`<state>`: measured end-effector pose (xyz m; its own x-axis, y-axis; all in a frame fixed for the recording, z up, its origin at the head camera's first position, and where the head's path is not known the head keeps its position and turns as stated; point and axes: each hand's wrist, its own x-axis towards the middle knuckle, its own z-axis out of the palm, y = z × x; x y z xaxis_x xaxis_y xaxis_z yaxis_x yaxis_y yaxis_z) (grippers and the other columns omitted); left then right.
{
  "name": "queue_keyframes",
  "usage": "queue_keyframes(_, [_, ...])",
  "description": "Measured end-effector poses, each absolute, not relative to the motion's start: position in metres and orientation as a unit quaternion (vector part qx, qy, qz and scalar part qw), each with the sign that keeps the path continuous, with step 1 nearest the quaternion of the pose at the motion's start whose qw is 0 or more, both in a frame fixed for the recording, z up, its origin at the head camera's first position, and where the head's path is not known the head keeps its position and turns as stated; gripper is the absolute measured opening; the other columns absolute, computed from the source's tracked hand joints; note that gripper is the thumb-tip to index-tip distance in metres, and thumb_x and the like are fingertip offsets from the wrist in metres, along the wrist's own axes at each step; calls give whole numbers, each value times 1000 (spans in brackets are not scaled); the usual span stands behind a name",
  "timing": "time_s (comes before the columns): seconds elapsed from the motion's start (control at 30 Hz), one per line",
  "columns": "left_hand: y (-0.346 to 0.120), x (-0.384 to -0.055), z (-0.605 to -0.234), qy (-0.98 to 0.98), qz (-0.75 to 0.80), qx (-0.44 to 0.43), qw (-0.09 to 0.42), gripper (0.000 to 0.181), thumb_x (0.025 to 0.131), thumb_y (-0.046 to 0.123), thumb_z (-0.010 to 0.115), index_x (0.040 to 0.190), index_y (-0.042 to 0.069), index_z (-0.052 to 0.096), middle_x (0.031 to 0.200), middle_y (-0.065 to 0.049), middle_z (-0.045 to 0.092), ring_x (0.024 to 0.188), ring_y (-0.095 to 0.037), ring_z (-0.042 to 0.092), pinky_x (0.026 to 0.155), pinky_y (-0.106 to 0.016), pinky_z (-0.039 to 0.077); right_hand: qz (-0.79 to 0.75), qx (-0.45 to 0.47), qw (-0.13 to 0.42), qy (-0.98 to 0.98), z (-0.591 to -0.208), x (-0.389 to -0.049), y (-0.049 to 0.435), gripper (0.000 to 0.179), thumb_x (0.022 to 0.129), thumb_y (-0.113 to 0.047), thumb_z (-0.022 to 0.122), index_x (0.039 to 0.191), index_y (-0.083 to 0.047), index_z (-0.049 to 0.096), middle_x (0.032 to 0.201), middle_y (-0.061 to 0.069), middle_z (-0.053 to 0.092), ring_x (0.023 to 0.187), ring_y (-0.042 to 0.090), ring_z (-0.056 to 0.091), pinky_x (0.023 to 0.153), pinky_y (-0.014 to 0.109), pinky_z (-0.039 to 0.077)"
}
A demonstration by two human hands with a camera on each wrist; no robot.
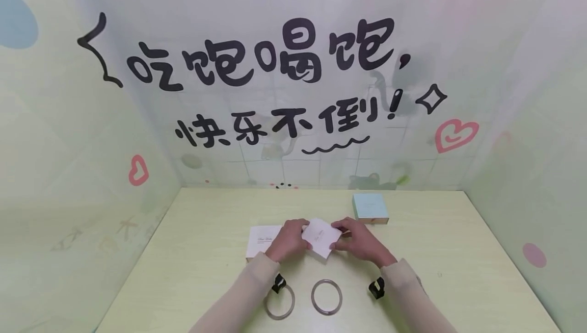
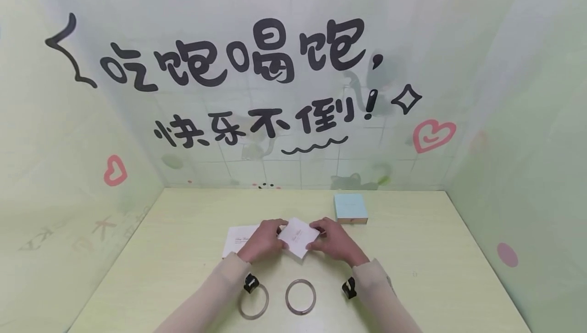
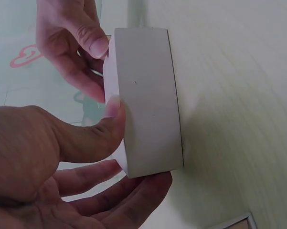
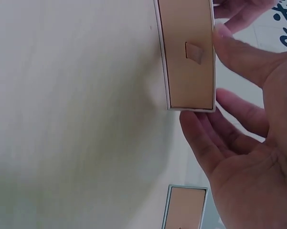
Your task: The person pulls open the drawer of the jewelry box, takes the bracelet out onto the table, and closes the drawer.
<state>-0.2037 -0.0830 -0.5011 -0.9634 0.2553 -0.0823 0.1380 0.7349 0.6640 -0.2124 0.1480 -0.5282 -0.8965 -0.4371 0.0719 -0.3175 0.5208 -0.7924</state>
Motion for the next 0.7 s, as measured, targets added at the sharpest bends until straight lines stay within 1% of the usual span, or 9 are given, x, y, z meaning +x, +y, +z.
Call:
queue_keyframes(0.13, [-83, -212, -501, 928, 347, 92, 99, 58, 79, 5, 83, 131, -7, 62, 122, -25, 69, 114, -37, 65, 103, -50, 51, -441, -156, 39, 883, -533, -204, 143, 49, 82, -17, 87, 123, 1, 67, 111, 9, 68, 102, 23, 66, 91, 39, 58])
queue_keyframes(0.27, [-83, -219, -500, 923, 357, 78, 118, 50, 78, 1, 82, 125, -7, 66, 120, -24, 69, 111, -36, 65, 104, -50, 51, -443, -98, 16, 891, -537, -193, 135, 47, 80, -17, 88, 119, -2, 67, 109, 8, 69, 97, 20, 66, 87, 37, 57])
queue_keyframes(0.37, [-84, -222, -500, 918, 368, 74, 128, 46, 77, -3, 79, 122, -5, 68, 119, -21, 70, 109, -34, 65, 104, -50, 50, -446, -75, 4, 892, -539, -186, 131, 45, 80, -15, 88, 117, 0, 66, 106, 9, 69, 94, 20, 66, 84, 37, 58])
queue_keyframes(0.47, [-85, -224, -500, 915, 374, 73, 134, 44, 77, -6, 75, 121, -3, 70, 118, -19, 71, 108, -32, 65, 104, -50, 50, -455, -56, -2, 889, -539, -180, 127, 40, 82, -12, 86, 113, 2, 66, 101, 10, 69, 91, 19, 65, 80, 33, 59])
queue_keyframes(0.57, [-86, -226, -501, 912, 379, 75, 136, 44, 78, -8, 70, 121, -1, 71, 115, -17, 71, 104, -28, 64, 99, -48, 52, -460, -42, -6, 887, -539, -174, 124, 36, 83, -10, 85, 111, 2, 66, 96, 9, 68, 87, 17, 65, 75, 28, 57])
queue_keyframes(0.7, [-87, -229, -502, 910, 383, 82, 135, 46, 78, -11, 64, 122, 1, 71, 112, -14, 71, 96, -23, 61, 89, -39, 51, -469, -28, -16, 883, -537, -166, 120, 30, 84, -9, 83, 108, 1, 67, 94, 9, 69, 84, 16, 64, 70, 24, 54])
